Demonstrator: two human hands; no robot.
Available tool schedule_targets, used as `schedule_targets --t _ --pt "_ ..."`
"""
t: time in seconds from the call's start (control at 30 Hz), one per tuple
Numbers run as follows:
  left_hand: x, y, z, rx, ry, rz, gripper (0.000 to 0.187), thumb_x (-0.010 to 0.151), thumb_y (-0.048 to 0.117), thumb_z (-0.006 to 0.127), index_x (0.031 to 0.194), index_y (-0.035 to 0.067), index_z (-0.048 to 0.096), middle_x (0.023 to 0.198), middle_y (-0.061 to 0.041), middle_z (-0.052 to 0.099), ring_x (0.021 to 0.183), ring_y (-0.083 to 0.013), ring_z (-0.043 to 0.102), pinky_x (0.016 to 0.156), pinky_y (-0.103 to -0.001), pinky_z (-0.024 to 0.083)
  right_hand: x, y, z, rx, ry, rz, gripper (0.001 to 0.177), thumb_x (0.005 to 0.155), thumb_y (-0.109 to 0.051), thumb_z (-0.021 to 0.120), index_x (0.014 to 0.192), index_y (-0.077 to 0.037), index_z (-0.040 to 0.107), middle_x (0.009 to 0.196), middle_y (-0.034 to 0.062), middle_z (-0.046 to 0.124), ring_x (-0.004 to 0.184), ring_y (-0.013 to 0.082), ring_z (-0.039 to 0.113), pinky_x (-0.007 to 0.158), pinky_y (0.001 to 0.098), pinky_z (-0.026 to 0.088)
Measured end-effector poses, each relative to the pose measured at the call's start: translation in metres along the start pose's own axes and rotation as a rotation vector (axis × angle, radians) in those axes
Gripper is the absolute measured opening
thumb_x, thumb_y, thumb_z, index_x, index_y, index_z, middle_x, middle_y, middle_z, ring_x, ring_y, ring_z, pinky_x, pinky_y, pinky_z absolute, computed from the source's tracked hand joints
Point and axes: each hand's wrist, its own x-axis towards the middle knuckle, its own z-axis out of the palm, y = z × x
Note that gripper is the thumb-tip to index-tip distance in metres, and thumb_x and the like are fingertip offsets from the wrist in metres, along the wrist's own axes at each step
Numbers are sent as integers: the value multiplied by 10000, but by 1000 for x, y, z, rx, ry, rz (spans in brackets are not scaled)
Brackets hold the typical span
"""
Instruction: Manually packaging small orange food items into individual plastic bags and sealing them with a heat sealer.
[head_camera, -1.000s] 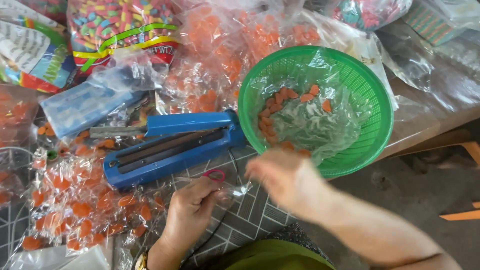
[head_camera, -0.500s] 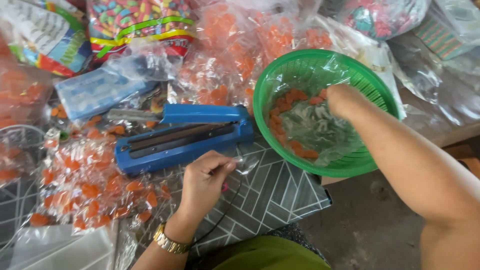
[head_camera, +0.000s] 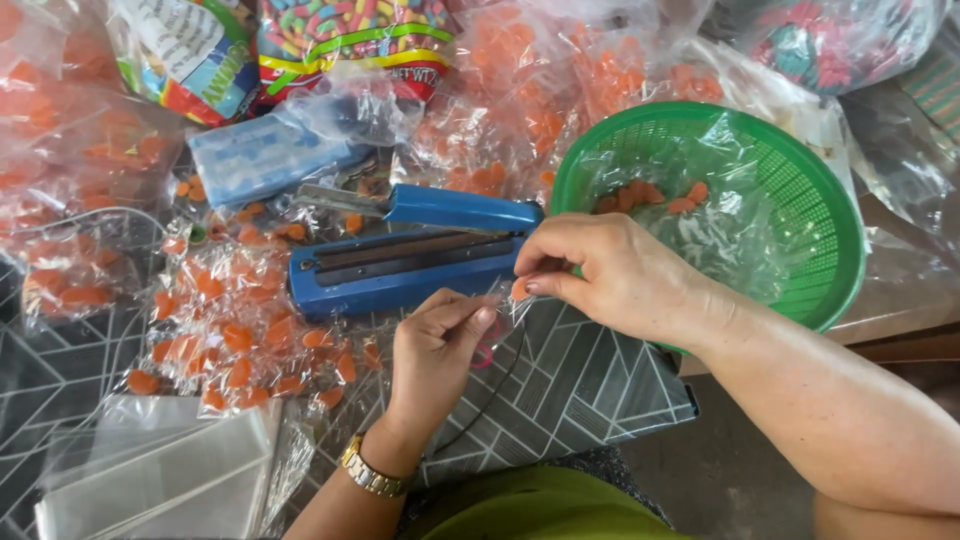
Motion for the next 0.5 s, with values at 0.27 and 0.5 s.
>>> schedule_targets --t 0.27,0.5 --pt "-11 -2 -4 -98 73 39 160 935 75 719 1042 -18 793 785 -161 702 602 -200 718 504 -286 609 9 -8 -1 -91 37 -60 56 898 -88 759 943 -110 784 887 44 752 837 242 742 790 364 590" --pt "-16 -2 2 -64 127 125 232 922 92 745 1114 -36 770 772 -133 668 602 -133 618 500 -258 530 14 -3 26 -40 -34 -110 24 886 -101 770 903 -117 764 871 36 726 811 243 728 770 363 590"
